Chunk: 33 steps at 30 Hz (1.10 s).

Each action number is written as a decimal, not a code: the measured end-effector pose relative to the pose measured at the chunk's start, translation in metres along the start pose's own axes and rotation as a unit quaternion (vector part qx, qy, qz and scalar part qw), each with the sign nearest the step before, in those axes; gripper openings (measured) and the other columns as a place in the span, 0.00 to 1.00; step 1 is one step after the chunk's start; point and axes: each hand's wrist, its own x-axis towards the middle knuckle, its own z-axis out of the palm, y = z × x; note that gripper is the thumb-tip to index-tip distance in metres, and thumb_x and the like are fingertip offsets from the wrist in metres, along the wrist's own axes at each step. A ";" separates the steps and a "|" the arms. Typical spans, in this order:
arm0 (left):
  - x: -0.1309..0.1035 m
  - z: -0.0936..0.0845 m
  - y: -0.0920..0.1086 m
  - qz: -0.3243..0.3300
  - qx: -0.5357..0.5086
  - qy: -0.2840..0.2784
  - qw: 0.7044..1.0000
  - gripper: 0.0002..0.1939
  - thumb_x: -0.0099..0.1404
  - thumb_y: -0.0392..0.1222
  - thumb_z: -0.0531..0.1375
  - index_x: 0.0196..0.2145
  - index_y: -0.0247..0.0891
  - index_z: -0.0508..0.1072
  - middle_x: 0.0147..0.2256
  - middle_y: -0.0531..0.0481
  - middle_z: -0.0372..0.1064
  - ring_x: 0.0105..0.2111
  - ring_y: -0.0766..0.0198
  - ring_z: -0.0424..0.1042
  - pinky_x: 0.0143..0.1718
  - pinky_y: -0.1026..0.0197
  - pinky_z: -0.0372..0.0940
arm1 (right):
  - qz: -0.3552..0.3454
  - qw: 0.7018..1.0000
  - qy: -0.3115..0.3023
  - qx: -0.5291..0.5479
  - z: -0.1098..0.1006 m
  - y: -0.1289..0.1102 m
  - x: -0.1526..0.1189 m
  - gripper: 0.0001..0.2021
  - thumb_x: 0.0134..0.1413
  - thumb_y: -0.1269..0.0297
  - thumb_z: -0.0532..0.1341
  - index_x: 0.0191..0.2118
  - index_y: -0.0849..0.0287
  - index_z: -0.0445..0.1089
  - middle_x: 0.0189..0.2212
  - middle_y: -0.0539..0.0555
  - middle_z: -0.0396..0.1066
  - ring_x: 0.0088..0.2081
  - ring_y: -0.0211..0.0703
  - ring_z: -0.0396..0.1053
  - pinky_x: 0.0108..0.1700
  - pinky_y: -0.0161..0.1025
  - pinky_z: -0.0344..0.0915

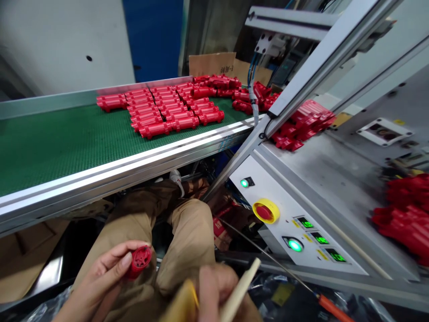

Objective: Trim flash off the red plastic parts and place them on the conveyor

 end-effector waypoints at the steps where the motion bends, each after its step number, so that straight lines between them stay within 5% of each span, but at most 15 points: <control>1: 0.000 0.000 0.000 -0.014 -0.020 -0.012 1.000 0.19 0.56 0.53 0.76 0.40 0.38 0.86 0.39 0.43 0.83 0.41 0.58 0.76 0.44 0.63 0.69 | -0.019 0.999 0.011 -0.044 0.001 -0.001 0.006 0.21 0.60 0.39 0.67 0.31 0.53 0.76 0.25 0.53 0.81 0.26 0.41 0.79 0.31 0.34 0.76; 4: 0.001 0.000 0.001 -0.049 -0.065 -0.069 0.994 0.20 0.59 0.55 0.73 0.41 0.36 0.85 0.30 0.43 0.81 0.30 0.61 0.75 0.32 0.64 0.69 | -0.094 0.984 0.023 -0.152 0.010 0.003 0.023 0.05 0.65 0.61 0.70 0.44 0.52 0.81 0.35 0.54 0.84 0.37 0.42 0.82 0.44 0.34 0.77; 9: 0.001 -0.002 -0.003 -0.081 -0.066 -0.104 0.989 0.23 0.62 0.64 0.67 0.34 0.38 0.78 0.17 0.50 0.73 0.13 0.71 0.62 0.15 0.70 0.53 | -0.188 0.967 -0.035 -0.170 0.024 0.020 0.032 0.11 0.63 0.65 0.71 0.50 0.51 0.81 0.42 0.55 0.84 0.41 0.43 0.82 0.46 0.33 0.77; 20: 0.003 -0.003 -0.010 -0.117 -0.069 -0.134 0.982 0.26 0.63 0.66 0.65 0.30 0.38 0.74 0.14 0.51 0.71 0.09 0.75 0.57 0.12 0.73 0.46 | -0.175 0.976 -0.059 -0.113 0.029 0.031 0.031 0.13 0.61 0.67 0.72 0.51 0.49 0.82 0.38 0.53 0.83 0.37 0.42 0.80 0.42 0.35 0.77; 25: 0.001 -0.001 -0.010 -0.115 -0.068 -0.132 0.982 0.25 0.65 0.65 0.64 0.30 0.38 0.74 0.12 0.53 0.69 0.08 0.76 0.52 0.11 0.74 0.46 | -0.144 0.982 -0.024 -0.119 0.033 0.030 0.028 0.10 0.60 0.66 0.73 0.47 0.48 0.84 0.35 0.54 0.83 0.34 0.46 0.81 0.40 0.38 0.78; 33: -0.005 0.003 -0.006 -0.070 -0.083 -0.094 0.990 0.25 0.60 0.65 0.68 0.30 0.38 0.76 0.14 0.53 0.69 0.11 0.74 0.59 0.14 0.73 0.53 | -0.170 0.964 0.036 -0.201 0.042 0.029 0.014 0.14 0.59 0.71 0.71 0.49 0.48 0.82 0.37 0.53 0.84 0.35 0.46 0.82 0.39 0.35 0.79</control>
